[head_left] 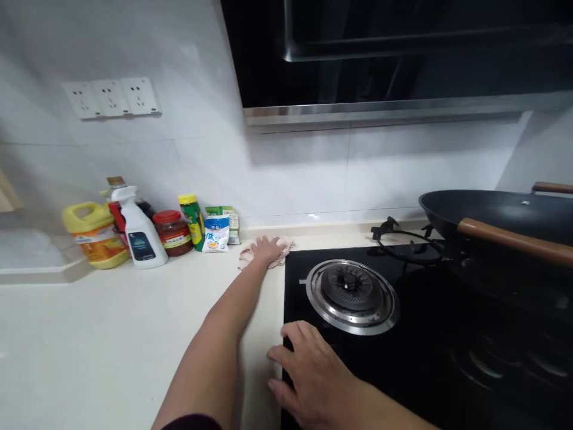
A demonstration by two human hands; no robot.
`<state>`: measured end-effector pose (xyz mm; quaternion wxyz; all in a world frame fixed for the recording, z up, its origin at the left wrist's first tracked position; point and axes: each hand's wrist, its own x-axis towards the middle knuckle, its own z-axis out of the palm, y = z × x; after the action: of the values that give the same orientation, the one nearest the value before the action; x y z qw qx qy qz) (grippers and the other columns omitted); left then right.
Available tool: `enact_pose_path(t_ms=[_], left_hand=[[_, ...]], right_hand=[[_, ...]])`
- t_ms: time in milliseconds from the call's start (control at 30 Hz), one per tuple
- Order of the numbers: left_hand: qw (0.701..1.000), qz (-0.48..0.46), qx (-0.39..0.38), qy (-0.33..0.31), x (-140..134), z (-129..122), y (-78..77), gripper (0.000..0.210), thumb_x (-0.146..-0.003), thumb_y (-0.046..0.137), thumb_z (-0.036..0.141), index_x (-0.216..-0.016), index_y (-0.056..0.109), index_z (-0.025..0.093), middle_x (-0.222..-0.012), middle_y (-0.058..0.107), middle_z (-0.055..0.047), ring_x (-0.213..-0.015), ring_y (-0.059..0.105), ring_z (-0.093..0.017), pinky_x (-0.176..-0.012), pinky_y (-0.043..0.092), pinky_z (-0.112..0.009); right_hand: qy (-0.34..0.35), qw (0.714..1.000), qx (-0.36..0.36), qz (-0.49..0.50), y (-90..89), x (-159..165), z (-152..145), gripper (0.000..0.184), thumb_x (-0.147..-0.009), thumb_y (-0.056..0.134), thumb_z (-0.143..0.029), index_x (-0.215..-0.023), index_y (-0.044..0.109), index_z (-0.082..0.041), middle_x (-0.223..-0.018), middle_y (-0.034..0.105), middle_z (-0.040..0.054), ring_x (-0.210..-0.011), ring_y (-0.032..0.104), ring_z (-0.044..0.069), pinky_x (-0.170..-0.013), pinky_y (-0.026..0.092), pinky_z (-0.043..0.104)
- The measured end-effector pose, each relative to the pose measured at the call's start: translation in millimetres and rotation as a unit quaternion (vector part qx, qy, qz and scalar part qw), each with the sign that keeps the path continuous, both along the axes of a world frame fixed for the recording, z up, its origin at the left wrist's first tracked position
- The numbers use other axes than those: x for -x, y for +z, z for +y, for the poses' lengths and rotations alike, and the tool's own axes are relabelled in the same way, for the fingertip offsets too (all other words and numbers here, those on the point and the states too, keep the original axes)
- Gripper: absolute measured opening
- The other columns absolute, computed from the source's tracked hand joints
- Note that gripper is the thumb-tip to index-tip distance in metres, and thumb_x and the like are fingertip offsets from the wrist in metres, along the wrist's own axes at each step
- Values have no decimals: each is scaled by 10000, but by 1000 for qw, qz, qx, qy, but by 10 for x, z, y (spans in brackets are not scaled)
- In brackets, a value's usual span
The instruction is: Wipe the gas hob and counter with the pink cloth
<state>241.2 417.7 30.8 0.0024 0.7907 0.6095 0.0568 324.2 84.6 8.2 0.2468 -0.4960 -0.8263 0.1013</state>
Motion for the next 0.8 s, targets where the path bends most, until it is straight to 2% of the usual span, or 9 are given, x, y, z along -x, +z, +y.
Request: enact_pose_path(t_ms=[100,233,367,467,533,633,733,800], left_hand=[[1000,4,-2,-14,54,-120,21,659,-952,284,624,-1527,402,326,-1605,354,-140,-1457,276,-430,-1095,253,-648],[999,18,0,-49,245,-651,84,589,-954,367,572,-1504,426,369,-1616,364,-85,-1470,275,-400,-1109,257,-640],[997,30,1,-73,531,-1443,101,606,-975,367,561,-1527,407,314,-1650,305,-96,-1499,246,-381,-1136,232,-647],[995,34,6,-93,802,-2148,68,608,-974,384,581,-1532,400,340,-1667,270,-77,-1513,228,-377,-1140,181,-698],[992,38,16,-121,1020,-2650,44,619,-960,411,610,-1533,386,381,-1675,242,-63,-1524,207,-376,-1126,157,-744],[985,44,29,-166,1429,-3354,31,624,-959,411,624,-1547,344,425,-1679,200,-41,-1532,188,-379,-1112,191,-761],[984,37,40,-171,1933,-3823,50,627,-948,415,660,-1541,329,476,-1672,191,5,-1536,180,-365,-1153,180,-716],[990,39,54,-124,2287,-3945,77,637,-944,402,683,-1544,304,492,-1672,165,18,-1540,158,-359,-1161,166,-708]], right_hand=[[0,1000,-8,0,39,-10,-5,260,-934,618,-412,-1151,659,-275,-1200,546,76,-1139,462,262,-1010,403,454],[-3,999,-40,-12,91,-18,2,234,-995,522,-377,-1129,644,-228,-1123,582,75,-1053,493,232,-943,406,406],[-48,995,-83,-5,147,-93,83,315,-1053,366,-332,-987,645,-200,-992,615,58,-935,526,202,-883,376,384],[-102,987,-115,42,144,-191,154,416,-1070,294,-353,-865,621,-199,-934,618,45,-921,545,191,-860,361,360],[-122,985,-106,67,117,-247,184,438,-1070,288,-379,-854,627,-204,-933,628,40,-955,561,194,-847,362,345],[-124,987,-67,80,67,-295,196,452,-1064,288,-380,-863,655,-209,-940,642,38,-972,577,191,-847,376,332],[-108,991,-41,64,25,-304,189,430,-1049,330,-363,-828,664,-205,-912,648,39,-941,580,185,-855,388,323],[-101,993,-42,49,3,-284,173,415,-1041,358,-364,-802,659,-205,-890,646,35,-921,570,185,-863,386,327]])
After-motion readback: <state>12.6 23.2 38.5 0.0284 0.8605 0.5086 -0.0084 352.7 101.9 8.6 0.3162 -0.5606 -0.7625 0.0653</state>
